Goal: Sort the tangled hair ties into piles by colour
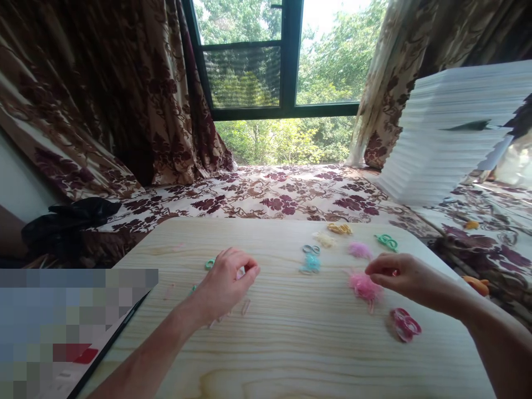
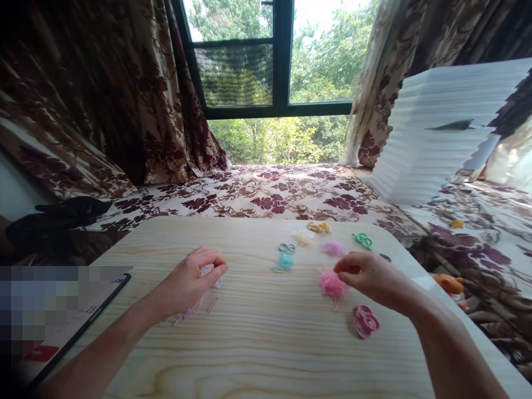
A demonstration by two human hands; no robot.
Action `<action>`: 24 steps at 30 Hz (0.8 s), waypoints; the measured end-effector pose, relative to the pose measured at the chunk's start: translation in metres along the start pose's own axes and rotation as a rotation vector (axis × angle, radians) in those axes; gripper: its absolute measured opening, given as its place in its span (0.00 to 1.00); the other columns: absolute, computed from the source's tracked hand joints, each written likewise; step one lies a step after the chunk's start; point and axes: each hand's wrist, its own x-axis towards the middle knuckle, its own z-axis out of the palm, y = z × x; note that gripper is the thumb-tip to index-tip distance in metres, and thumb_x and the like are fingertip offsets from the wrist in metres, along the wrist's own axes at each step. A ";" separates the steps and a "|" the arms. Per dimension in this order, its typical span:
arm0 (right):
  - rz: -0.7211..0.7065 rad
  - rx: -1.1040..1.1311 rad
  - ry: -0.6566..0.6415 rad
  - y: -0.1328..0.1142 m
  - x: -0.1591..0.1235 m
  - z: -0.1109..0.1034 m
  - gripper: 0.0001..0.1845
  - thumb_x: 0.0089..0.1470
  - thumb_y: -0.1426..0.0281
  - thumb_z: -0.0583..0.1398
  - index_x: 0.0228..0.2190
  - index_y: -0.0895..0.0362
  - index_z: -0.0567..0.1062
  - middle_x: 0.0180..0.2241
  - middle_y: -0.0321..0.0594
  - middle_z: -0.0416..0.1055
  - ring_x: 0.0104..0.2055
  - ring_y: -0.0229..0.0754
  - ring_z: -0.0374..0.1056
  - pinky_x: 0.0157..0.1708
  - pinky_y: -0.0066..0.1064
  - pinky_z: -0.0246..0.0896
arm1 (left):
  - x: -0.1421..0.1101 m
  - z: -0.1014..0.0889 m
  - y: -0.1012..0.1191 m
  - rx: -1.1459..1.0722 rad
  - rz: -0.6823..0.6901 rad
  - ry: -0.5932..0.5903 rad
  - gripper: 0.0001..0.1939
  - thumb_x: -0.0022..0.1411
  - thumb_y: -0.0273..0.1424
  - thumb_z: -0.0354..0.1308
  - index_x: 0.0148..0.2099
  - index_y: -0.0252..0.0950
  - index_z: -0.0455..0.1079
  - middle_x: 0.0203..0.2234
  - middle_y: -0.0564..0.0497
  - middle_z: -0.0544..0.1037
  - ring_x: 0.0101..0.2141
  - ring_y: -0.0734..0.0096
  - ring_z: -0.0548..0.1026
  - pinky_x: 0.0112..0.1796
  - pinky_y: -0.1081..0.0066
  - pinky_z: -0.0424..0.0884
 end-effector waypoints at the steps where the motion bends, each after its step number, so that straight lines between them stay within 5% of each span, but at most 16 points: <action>1: 0.001 0.001 0.000 0.000 -0.001 -0.001 0.13 0.45 0.60 0.60 0.25 0.53 0.81 0.28 0.40 0.79 0.32 0.48 0.73 0.32 0.35 0.64 | 0.000 0.000 0.000 -0.004 -0.002 0.006 0.10 0.60 0.32 0.52 0.27 0.39 0.70 0.28 0.52 0.75 0.37 0.64 0.72 0.42 0.66 0.67; 12: -0.040 0.036 0.130 -0.006 0.006 0.004 0.15 0.44 0.56 0.59 0.25 0.52 0.81 0.28 0.43 0.80 0.32 0.53 0.73 0.33 0.40 0.65 | 0.002 -0.007 -0.010 0.017 -0.013 -0.046 0.10 0.59 0.29 0.53 0.28 0.38 0.72 0.29 0.51 0.77 0.40 0.64 0.72 0.43 0.67 0.67; 16: -0.167 0.215 0.121 -0.039 0.007 0.034 0.19 0.45 0.51 0.60 0.27 0.52 0.81 0.28 0.44 0.79 0.30 0.51 0.72 0.29 0.37 0.65 | 0.002 -0.013 -0.008 0.063 0.028 -0.104 0.09 0.56 0.24 0.55 0.28 0.38 0.74 0.28 0.52 0.78 0.40 0.65 0.71 0.49 0.64 0.63; 24: -0.388 0.305 -0.130 -0.086 -0.005 0.097 0.11 0.54 0.63 0.58 0.28 0.51 0.80 0.29 0.39 0.79 0.30 0.44 0.73 0.31 0.30 0.66 | -0.002 -0.022 -0.007 0.190 0.100 -0.274 0.09 0.54 0.22 0.56 0.31 0.38 0.76 0.28 0.51 0.76 0.43 0.63 0.71 0.55 0.61 0.59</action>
